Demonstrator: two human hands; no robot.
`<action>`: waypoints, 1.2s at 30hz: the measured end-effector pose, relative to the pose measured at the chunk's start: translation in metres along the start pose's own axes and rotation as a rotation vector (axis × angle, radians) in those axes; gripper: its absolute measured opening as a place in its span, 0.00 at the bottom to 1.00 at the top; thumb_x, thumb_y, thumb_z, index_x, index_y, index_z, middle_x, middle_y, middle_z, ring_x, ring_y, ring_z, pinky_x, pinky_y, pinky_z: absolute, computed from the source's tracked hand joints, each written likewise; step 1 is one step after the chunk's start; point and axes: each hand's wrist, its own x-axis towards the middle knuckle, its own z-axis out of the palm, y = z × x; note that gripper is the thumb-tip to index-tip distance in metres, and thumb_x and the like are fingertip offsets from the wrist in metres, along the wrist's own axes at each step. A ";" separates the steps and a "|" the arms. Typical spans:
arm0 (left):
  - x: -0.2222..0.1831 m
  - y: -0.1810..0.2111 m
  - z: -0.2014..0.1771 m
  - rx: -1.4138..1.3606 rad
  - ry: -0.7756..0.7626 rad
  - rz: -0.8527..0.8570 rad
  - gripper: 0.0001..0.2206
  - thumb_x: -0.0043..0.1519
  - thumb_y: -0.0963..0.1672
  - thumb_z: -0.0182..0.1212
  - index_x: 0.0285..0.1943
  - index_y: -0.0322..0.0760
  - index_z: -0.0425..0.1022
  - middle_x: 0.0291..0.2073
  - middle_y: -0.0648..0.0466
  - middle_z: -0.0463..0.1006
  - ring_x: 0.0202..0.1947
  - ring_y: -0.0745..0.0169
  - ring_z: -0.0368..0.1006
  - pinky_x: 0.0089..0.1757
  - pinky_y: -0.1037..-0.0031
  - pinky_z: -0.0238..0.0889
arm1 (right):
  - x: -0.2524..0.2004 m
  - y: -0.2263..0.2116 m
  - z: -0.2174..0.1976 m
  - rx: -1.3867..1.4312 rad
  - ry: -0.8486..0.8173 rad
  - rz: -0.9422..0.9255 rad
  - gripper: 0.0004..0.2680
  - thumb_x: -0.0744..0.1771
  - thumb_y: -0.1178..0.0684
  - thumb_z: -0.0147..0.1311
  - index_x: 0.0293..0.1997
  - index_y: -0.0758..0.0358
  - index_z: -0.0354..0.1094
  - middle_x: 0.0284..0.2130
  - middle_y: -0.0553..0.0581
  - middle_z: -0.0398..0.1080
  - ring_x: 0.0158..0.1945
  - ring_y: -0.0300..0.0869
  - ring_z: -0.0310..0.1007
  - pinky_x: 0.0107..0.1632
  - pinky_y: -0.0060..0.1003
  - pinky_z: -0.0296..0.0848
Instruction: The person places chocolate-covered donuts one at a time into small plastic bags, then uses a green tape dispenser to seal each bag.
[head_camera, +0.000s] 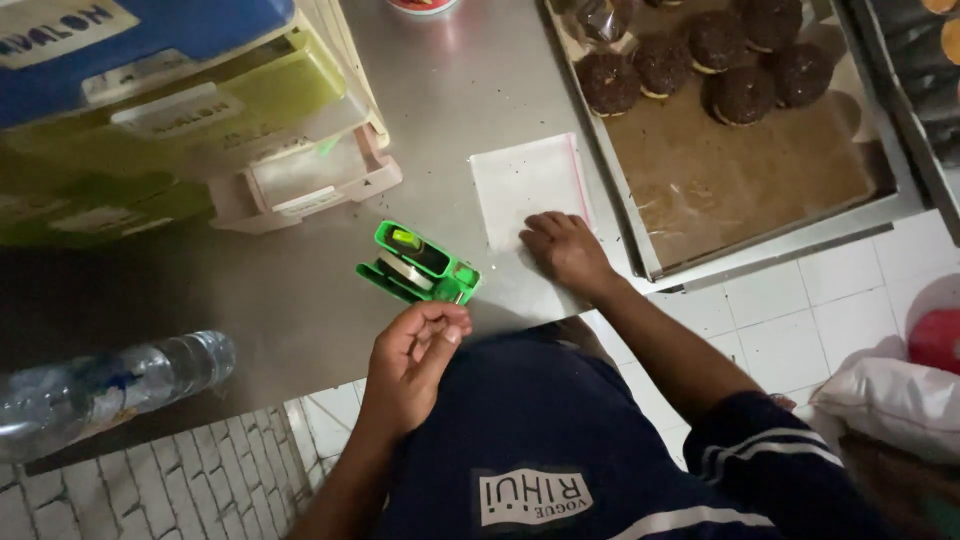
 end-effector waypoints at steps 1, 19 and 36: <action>-0.005 -0.001 -0.003 -0.005 0.004 0.000 0.13 0.66 0.42 0.60 0.54 0.25 0.77 0.39 0.40 0.82 0.46 0.55 0.79 0.52 0.62 0.72 | 0.004 0.008 0.007 -0.007 0.033 -0.054 0.09 0.69 0.48 0.50 0.50 0.51 0.76 0.53 0.53 0.72 0.57 0.50 0.70 0.53 0.47 0.70; -0.036 -0.026 -0.020 -0.070 0.083 0.055 0.12 0.66 0.41 0.60 0.53 0.25 0.77 0.38 0.43 0.82 0.46 0.60 0.78 0.50 0.67 0.72 | 0.009 -0.018 -0.023 -0.111 0.128 -0.002 0.14 0.69 0.54 0.45 0.63 0.60 0.64 0.50 0.60 0.74 0.58 0.53 0.72 0.54 0.46 0.71; -0.031 -0.016 -0.017 -0.037 0.108 0.048 0.11 0.64 0.41 0.61 0.52 0.25 0.77 0.37 0.42 0.83 0.43 0.60 0.79 0.48 0.68 0.73 | 0.010 -0.034 -0.071 -0.072 0.234 0.054 0.03 0.66 0.57 0.57 0.36 0.54 0.76 0.41 0.51 0.68 0.44 0.46 0.67 0.49 0.43 0.62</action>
